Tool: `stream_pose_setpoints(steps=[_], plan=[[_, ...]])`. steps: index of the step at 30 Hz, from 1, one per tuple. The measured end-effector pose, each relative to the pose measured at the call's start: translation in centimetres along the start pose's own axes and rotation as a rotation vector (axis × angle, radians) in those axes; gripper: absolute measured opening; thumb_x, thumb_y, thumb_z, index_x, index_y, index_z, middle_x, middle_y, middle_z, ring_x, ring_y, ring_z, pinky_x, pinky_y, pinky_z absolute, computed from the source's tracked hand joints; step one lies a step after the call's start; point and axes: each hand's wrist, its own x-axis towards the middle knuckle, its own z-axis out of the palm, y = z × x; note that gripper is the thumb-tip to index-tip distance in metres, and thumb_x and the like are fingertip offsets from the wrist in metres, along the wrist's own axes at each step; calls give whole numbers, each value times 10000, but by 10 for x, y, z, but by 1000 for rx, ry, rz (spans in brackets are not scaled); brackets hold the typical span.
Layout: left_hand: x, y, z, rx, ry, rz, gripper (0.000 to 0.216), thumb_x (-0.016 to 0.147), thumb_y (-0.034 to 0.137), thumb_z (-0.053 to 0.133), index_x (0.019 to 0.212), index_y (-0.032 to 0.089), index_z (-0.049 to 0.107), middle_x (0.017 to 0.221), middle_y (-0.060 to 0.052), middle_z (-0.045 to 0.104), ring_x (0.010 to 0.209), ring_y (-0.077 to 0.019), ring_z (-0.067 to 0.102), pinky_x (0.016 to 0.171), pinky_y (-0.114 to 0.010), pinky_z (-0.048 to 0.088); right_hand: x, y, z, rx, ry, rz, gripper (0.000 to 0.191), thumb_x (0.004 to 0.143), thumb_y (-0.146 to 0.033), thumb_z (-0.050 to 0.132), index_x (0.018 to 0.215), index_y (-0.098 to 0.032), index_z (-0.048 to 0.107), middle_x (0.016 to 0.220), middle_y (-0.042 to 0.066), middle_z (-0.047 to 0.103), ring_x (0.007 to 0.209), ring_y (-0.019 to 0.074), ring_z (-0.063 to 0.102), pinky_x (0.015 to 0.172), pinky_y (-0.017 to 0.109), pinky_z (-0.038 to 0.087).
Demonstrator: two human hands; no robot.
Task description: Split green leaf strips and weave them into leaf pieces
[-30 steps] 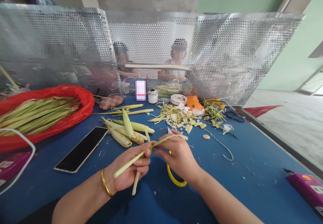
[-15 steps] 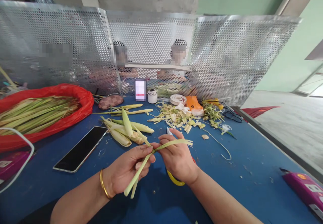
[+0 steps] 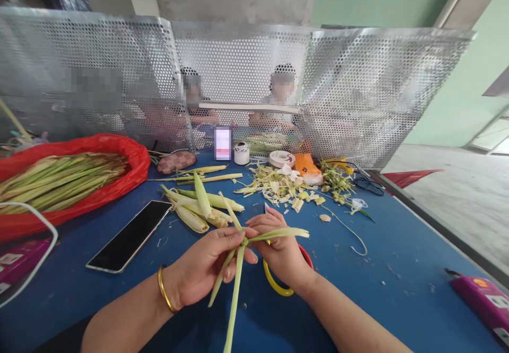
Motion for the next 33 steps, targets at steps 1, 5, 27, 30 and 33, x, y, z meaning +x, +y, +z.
stream_pose_setpoints(steps=[1,5,27,30,33], plan=[[0,-1,0,12,16,6,212,872,236,559,1007,110,664,685,-103,720,381,-65,516,396,-154,353,0,0,0,-40,0,-6,97,896,-269,575,862,-255,665,886,13,712,893,200,663,1051,480,317],[0,3,0,44,101,85,287,903,310,506,1038,107,656,713,-111,721,416,-75,539,414,-163,356,4,-8,-6,-320,-145,37,139,904,-237,536,984,-228,650,992,66,707,929,218,652,892,404,456],[-7,-7,6,639,-79,-62,341,782,444,617,685,121,669,640,-70,704,349,-68,485,388,-192,273,1,-40,-7,100,16,388,229,787,-186,620,568,-181,552,602,-30,541,560,102,508,513,203,406],[-6,-12,8,668,-98,-103,307,779,403,610,668,124,671,634,-67,700,345,-73,491,395,-193,313,-1,-39,-4,71,40,336,260,797,-198,632,561,-186,522,599,-33,517,552,99,486,513,205,394],[-5,-13,10,712,8,-69,317,784,396,594,613,132,634,632,-75,705,338,-73,489,390,-191,308,2,-38,-8,50,41,309,271,820,-227,619,577,-194,502,606,-33,510,568,108,484,538,217,404]])
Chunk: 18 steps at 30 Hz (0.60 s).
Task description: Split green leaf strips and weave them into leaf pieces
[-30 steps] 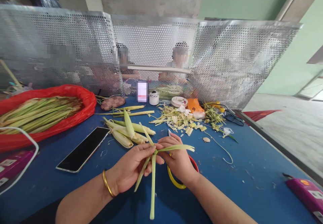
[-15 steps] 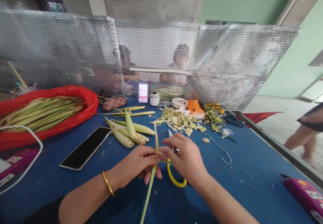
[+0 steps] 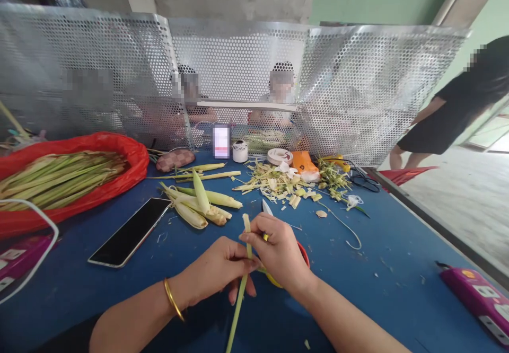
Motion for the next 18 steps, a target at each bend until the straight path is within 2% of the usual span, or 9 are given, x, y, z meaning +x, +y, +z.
stream_pose_setpoints(steps=[3,5,9,12,15,18], plan=[[2,2,-1,-17,96,-22,339,773,432,603,604,138,610,633,-82,707,338,-75,492,367,-187,258,0,-5,-5,-36,28,-22,198,843,-222,594,656,-200,533,646,-25,536,589,116,497,558,226,416],[3,2,-3,-63,124,-23,358,783,461,586,630,138,615,629,-71,698,343,-78,503,355,-184,238,-4,-10,-5,-97,40,-118,142,860,-186,564,718,-199,556,682,-13,563,607,121,518,565,233,414],[4,2,-9,-225,202,-7,332,806,428,569,667,132,626,505,3,590,355,-77,503,340,-176,200,-16,-17,2,-429,-31,-553,146,881,-102,483,864,-175,609,707,20,605,624,151,540,634,301,406],[6,4,-14,-397,282,-29,252,808,351,588,843,115,671,508,25,581,361,-52,447,353,-163,210,-21,-18,8,-644,-97,-804,209,891,-89,438,896,-132,642,722,58,633,664,185,574,699,351,414],[7,7,-18,-527,333,-82,286,811,335,602,972,107,664,651,-44,685,444,-67,521,362,-149,218,-22,-15,11,-751,-98,-881,266,900,-83,399,906,-111,664,777,88,662,754,217,615,760,381,419],[8,8,-22,-644,323,-107,298,819,325,616,1020,106,640,736,-104,718,506,-98,600,352,-143,228,-24,-11,14,-822,-103,-940,302,911,-87,377,916,-113,677,850,102,684,835,243,622,818,410,415]])
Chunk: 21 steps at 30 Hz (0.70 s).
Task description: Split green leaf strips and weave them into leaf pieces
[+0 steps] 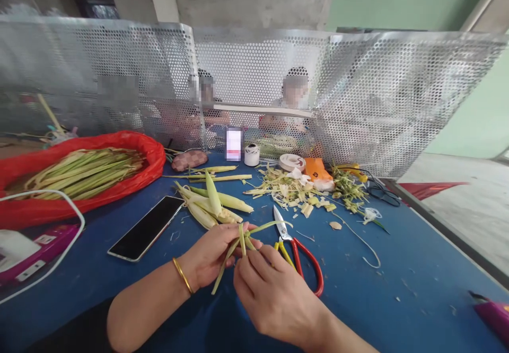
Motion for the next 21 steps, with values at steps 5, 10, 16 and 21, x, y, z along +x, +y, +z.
stream_pose_setpoints(steps=[5,10,16,21], plan=[[2,2,-4,-170,-41,-14,242,860,284,585,1022,107,615,815,-121,727,585,-131,669,444,-157,439,-4,-1,7,-17,-71,-59,326,920,-92,357,883,-117,679,824,98,672,814,250,612,810,413,430],[-2,4,-1,-199,-7,13,192,875,232,548,1001,101,609,809,-120,726,595,-135,672,543,-195,518,3,1,3,106,-36,41,356,941,-89,308,922,-107,663,758,78,640,728,203,599,794,384,440],[-4,-8,9,-162,8,-11,205,853,235,567,998,102,624,663,-73,683,571,-144,642,566,-214,486,12,-10,11,108,-19,-1,366,959,-123,300,964,-122,666,775,66,656,768,210,613,883,385,429],[-3,-18,10,-108,-50,87,223,690,265,729,823,88,703,578,-6,596,518,-84,530,495,-164,375,9,-10,18,135,102,75,369,946,-87,305,783,-167,625,691,45,636,679,189,611,815,360,450]])
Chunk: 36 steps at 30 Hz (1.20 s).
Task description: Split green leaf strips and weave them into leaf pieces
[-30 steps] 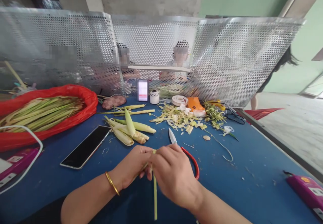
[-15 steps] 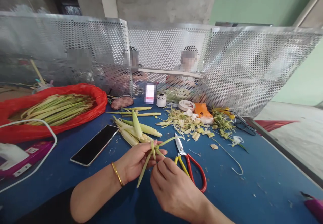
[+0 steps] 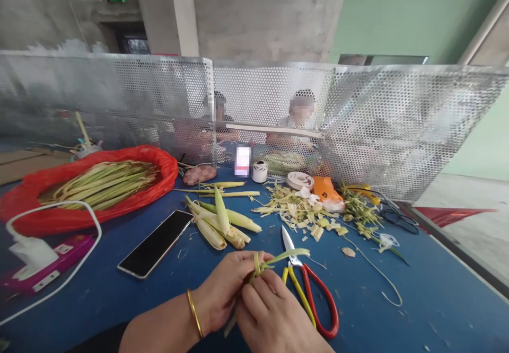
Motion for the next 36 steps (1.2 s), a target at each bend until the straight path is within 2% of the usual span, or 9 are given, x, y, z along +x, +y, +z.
stream_pose_setpoints(steps=[2,5,10,17,21,25,29,32,36], plan=[[-1,1,-1,42,-6,34,242,683,304,719,809,97,709,574,7,583,496,-72,501,485,-168,368,-4,6,-3,133,62,145,265,932,-107,383,823,-182,612,724,37,645,683,170,613,779,325,463],[-2,4,-2,101,5,27,287,738,349,643,891,112,696,610,-18,633,516,-98,571,526,-193,437,-11,20,-7,377,129,572,119,895,-222,526,803,-204,599,744,32,654,665,161,608,638,259,473],[-4,9,-3,95,19,44,295,851,334,528,971,95,653,721,-91,708,561,-118,649,527,-184,477,-10,34,-3,928,213,1268,285,716,-441,714,661,-174,633,636,35,652,596,177,589,566,262,468],[-1,13,-7,-20,-96,-39,228,898,268,495,976,100,628,734,-101,725,544,-117,656,497,-180,508,-9,36,4,1565,194,1590,255,590,-320,821,681,-142,662,636,23,657,603,157,613,636,275,487],[-1,13,-9,-91,-112,-104,217,881,272,535,968,94,624,749,-109,730,566,-126,671,502,-181,519,-10,37,9,1521,89,1532,287,610,-367,796,726,-141,662,648,31,668,608,164,619,634,278,491],[-1,11,-11,-117,-97,-101,224,864,274,557,958,85,632,747,-112,729,545,-124,664,488,-182,515,-17,38,10,791,99,1263,283,712,-436,686,828,-182,638,777,63,702,701,223,653,635,314,500],[1,9,-9,-129,-91,-124,230,855,278,551,915,83,657,722,-96,719,532,-123,657,465,-177,499,-26,41,10,121,187,740,255,809,-441,587,671,-228,559,777,63,695,670,224,649,574,310,476],[-1,13,-6,-139,-80,-165,220,860,256,542,875,75,666,689,-82,707,514,-114,645,468,-177,499,-24,42,5,40,160,472,226,907,-302,500,693,-232,510,617,7,638,551,164,610,570,276,468],[-1,19,-7,-155,-31,-118,178,867,228,546,862,95,665,633,-65,690,510,-113,638,482,-179,504,-14,43,-9,139,-9,268,177,944,-194,432,1067,-187,560,868,70,698,756,175,659,739,309,498]])
